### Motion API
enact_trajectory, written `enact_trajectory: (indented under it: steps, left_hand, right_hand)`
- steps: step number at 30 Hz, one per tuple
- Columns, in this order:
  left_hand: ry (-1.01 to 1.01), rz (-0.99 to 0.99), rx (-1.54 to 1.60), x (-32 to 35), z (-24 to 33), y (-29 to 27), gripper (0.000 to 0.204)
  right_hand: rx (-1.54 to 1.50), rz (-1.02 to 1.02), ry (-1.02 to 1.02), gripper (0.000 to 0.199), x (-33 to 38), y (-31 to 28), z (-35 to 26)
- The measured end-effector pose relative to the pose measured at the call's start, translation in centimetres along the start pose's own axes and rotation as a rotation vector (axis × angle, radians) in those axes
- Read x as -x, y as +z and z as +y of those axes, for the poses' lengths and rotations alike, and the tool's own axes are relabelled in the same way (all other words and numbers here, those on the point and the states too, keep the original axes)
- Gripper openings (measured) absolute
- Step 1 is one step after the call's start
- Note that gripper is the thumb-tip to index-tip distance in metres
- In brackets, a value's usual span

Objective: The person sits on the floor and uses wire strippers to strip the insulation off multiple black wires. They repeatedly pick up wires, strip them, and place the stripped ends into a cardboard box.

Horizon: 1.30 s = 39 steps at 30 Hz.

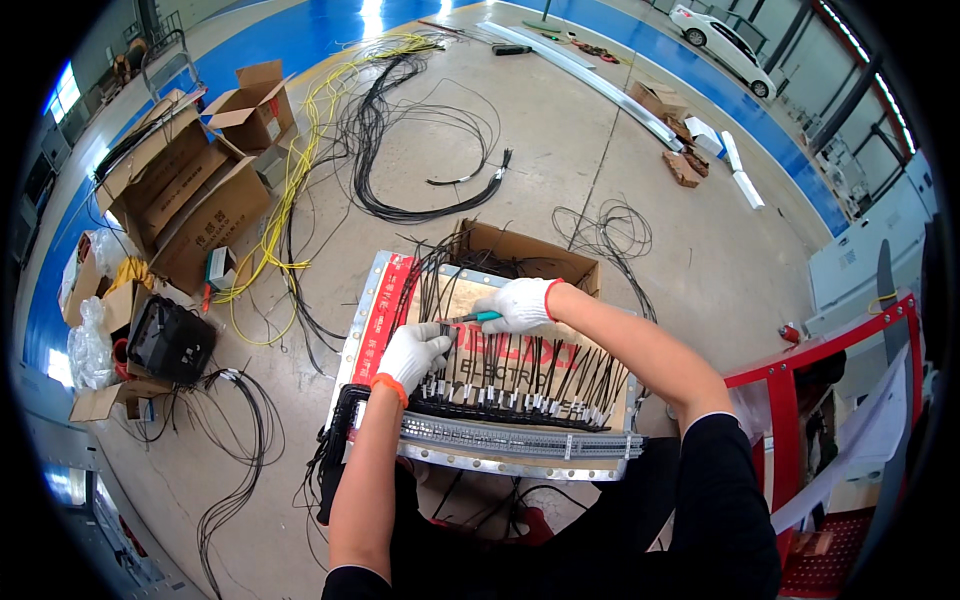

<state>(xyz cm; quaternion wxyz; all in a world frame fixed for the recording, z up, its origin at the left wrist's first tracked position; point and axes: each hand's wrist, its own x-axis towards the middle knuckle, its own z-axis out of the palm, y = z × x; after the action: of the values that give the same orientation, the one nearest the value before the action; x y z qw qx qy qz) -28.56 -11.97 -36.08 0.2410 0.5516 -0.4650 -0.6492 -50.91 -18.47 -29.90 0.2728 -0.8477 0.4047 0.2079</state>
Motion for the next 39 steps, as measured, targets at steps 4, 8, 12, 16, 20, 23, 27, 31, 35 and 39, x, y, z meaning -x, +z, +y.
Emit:
enact_trajectory:
  steps: [4,8,12,16,20,23,27,31,35,39]
  left_hand:
    - [-0.011,0.019,-0.048,0.3,0.5,0.0,0.024]
    - [-0.024,0.103,-0.097,0.0,-0.1,0.3,0.031]
    - [0.042,0.157,-0.287,-0.4,-0.5,0.3,0.034]
    - [0.048,0.195,-0.281,-0.4,-0.3,0.9,0.032]
    - [0.089,0.208,-0.354,0.6,0.2,0.1,0.027]
    - [0.261,0.281,-0.367,2.3,1.4,-1.2,0.023]
    - [0.128,0.269,-0.287,4.2,1.6,-3.0,0.02]
    - [0.166,0.208,-0.414,5.2,0.8,-2.7,0.02]
    - [0.28,0.276,-0.484,5.3,0.3,-2.0,0.021]
    - [0.274,0.254,-0.584,4.7,-0.1,-2.4,0.022]
  right_hand:
    - [0.029,0.024,-0.005,0.042,-0.3,0.2,0.2]
    - [-0.009,0.11,0.0,0.039,-0.1,0.9,0.2]
    - [-0.045,0.183,-0.046,0.034,-0.2,2.1,0.8]
    - [-0.092,0.191,-0.077,0.031,-0.4,2.7,1.9]
    - [-0.15,0.295,-0.012,0.03,1.4,2.4,1.2]
    - [-0.099,0.599,0.028,0.028,3.9,1.5,0.7]
    - [-0.257,0.715,0.165,0.033,9.3,2.5,-4.0]
    - [-0.453,0.636,0.102,0.032,11.7,7.6,-8.5]
    - [-0.526,0.623,0.227,0.028,11.4,12.0,-10.7]
    - [-0.389,0.802,0.325,0.026,10.3,15.2,-11.7]
